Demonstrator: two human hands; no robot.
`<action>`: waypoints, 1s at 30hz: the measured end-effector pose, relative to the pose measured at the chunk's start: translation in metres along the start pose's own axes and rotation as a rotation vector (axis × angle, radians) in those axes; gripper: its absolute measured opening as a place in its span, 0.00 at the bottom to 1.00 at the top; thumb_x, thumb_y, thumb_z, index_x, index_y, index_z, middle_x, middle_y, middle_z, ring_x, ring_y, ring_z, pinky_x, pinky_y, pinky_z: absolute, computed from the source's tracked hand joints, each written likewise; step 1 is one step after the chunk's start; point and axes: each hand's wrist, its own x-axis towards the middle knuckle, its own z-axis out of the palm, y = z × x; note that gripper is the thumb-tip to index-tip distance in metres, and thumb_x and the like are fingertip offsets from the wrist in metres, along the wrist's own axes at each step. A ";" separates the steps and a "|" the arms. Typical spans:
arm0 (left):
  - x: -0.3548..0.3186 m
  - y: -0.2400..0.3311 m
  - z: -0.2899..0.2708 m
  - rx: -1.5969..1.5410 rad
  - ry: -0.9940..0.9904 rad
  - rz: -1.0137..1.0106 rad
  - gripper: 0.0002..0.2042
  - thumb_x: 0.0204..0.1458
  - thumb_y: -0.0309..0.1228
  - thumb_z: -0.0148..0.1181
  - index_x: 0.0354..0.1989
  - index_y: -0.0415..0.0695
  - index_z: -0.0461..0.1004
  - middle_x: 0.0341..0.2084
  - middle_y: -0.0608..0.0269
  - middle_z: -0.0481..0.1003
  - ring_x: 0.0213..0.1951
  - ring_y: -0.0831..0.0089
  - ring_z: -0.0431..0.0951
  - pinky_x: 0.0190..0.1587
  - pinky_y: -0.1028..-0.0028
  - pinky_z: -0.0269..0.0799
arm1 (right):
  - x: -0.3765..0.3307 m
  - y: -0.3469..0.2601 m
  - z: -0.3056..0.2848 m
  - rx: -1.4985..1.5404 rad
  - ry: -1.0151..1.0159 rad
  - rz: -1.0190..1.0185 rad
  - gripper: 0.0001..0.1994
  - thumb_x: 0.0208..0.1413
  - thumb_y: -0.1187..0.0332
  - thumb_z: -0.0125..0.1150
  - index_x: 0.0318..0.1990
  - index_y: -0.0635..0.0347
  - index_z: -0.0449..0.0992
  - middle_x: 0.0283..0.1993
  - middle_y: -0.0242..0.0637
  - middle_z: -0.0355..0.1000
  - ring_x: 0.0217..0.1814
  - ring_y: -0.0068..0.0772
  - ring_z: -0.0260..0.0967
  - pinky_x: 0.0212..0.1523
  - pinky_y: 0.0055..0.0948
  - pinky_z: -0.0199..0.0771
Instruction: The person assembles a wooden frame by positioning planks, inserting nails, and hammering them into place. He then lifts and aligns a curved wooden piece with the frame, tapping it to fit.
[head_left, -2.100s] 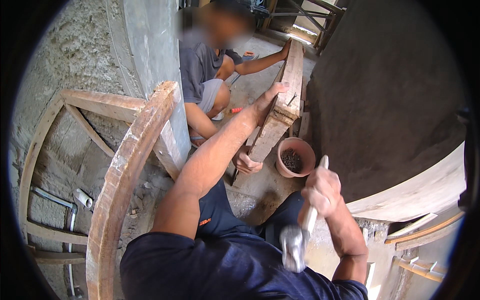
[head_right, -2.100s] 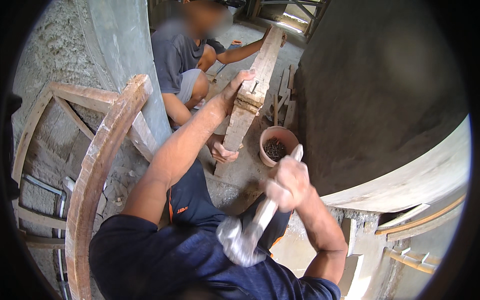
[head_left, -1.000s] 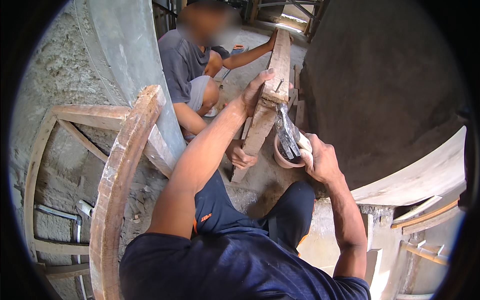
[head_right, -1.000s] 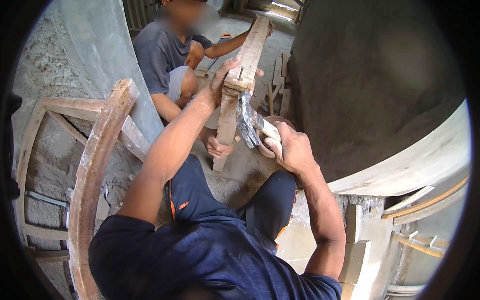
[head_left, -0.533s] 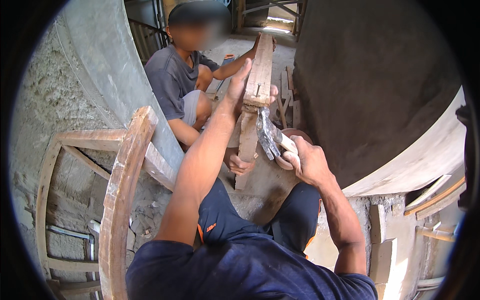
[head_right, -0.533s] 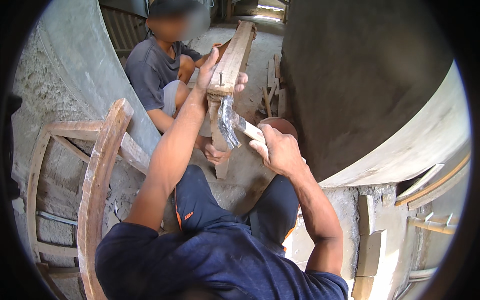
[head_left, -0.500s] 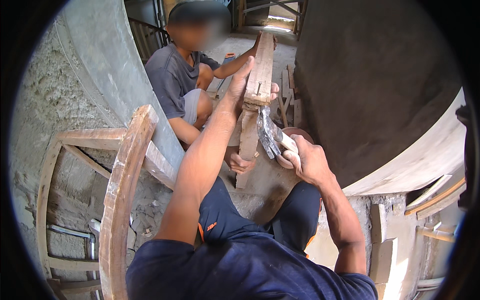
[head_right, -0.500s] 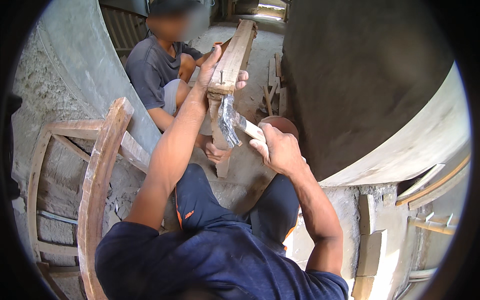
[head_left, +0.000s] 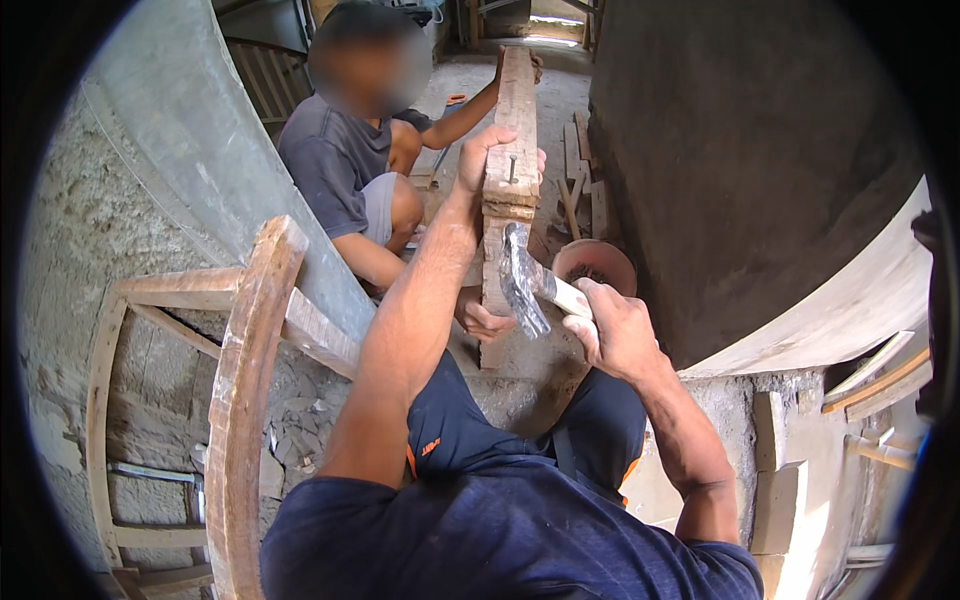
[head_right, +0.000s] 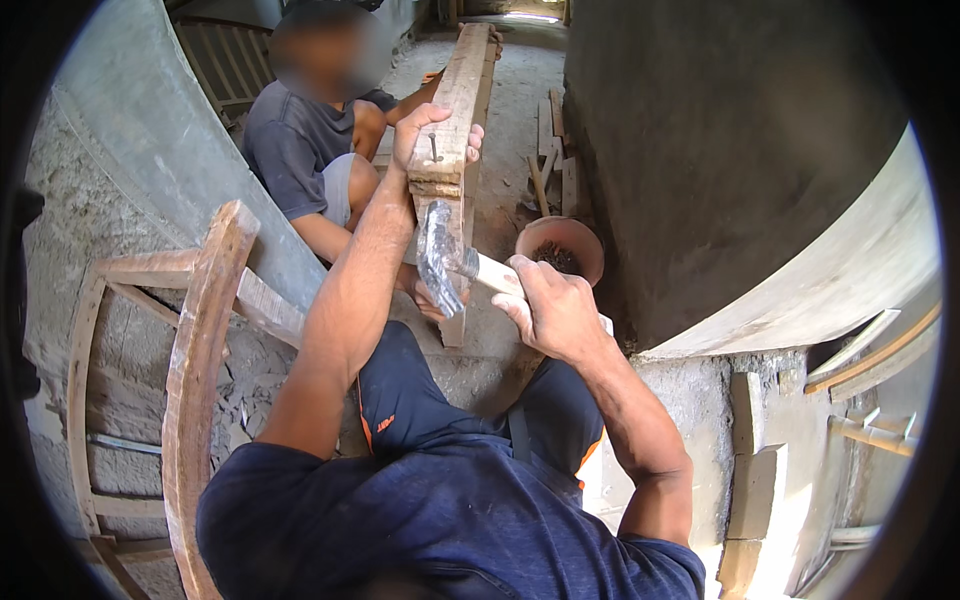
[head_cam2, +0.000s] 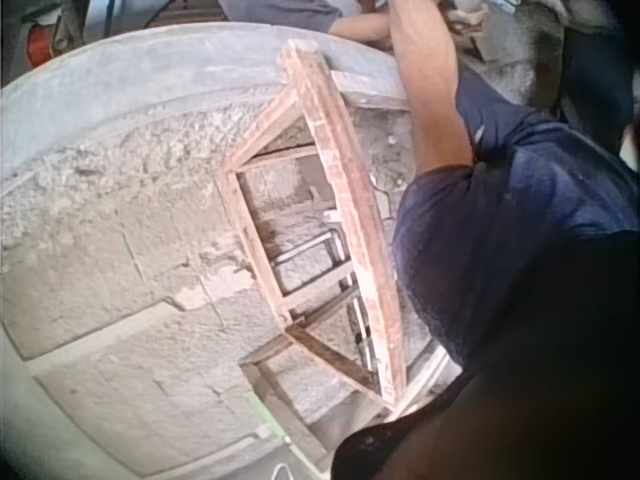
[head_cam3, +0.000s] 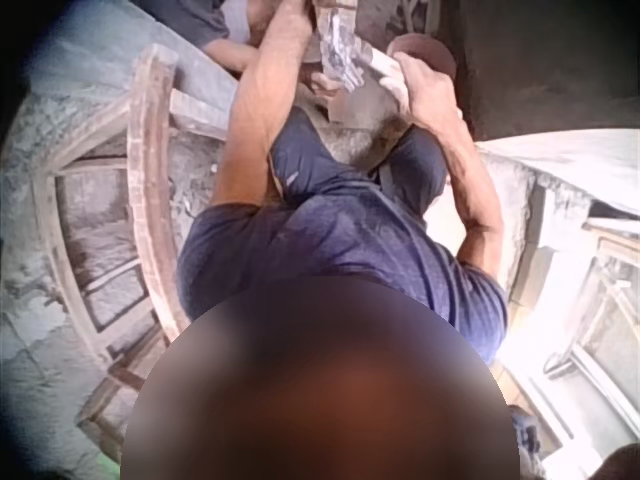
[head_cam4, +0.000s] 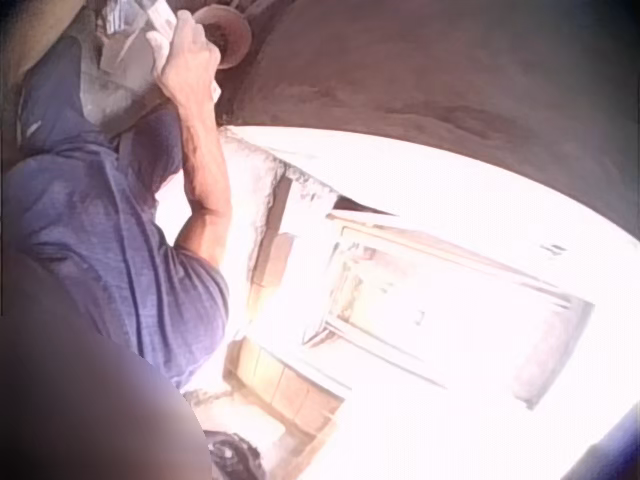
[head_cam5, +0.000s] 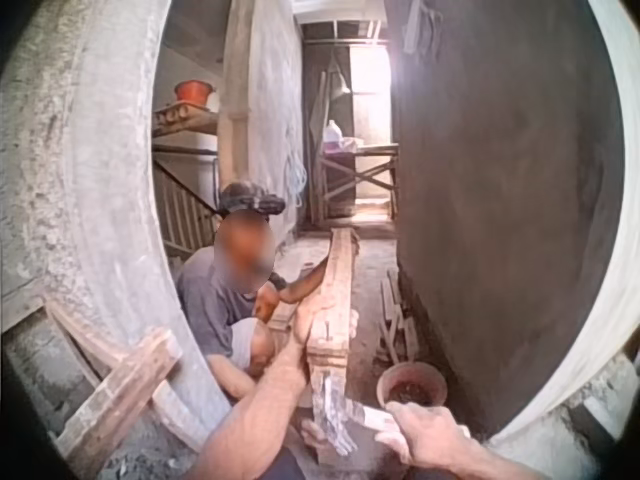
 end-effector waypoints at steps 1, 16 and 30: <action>0.001 0.001 -0.001 0.095 0.024 0.033 0.29 0.61 0.36 0.56 0.63 0.24 0.65 0.45 0.32 0.77 0.40 0.50 0.83 0.44 0.54 0.85 | 0.001 -0.001 -0.004 -0.014 -0.019 0.037 0.28 0.59 0.53 0.72 0.58 0.62 0.73 0.36 0.46 0.76 0.34 0.51 0.79 0.37 0.47 0.80; -0.006 -0.002 0.002 0.005 0.110 0.057 0.28 0.60 0.34 0.56 0.66 0.29 0.63 0.46 0.36 0.74 0.42 0.53 0.80 0.45 0.57 0.82 | 0.006 0.011 0.000 -0.015 -0.011 0.000 0.27 0.60 0.50 0.71 0.56 0.62 0.73 0.36 0.45 0.75 0.37 0.51 0.79 0.35 0.47 0.79; -0.007 -0.002 0.003 -0.009 0.107 0.084 0.31 0.60 0.37 0.58 0.67 0.30 0.60 0.46 0.40 0.72 0.42 0.54 0.76 0.44 0.57 0.80 | 0.018 0.054 0.027 -0.004 0.039 0.024 0.23 0.60 0.48 0.70 0.46 0.58 0.74 0.33 0.46 0.77 0.34 0.53 0.79 0.34 0.50 0.78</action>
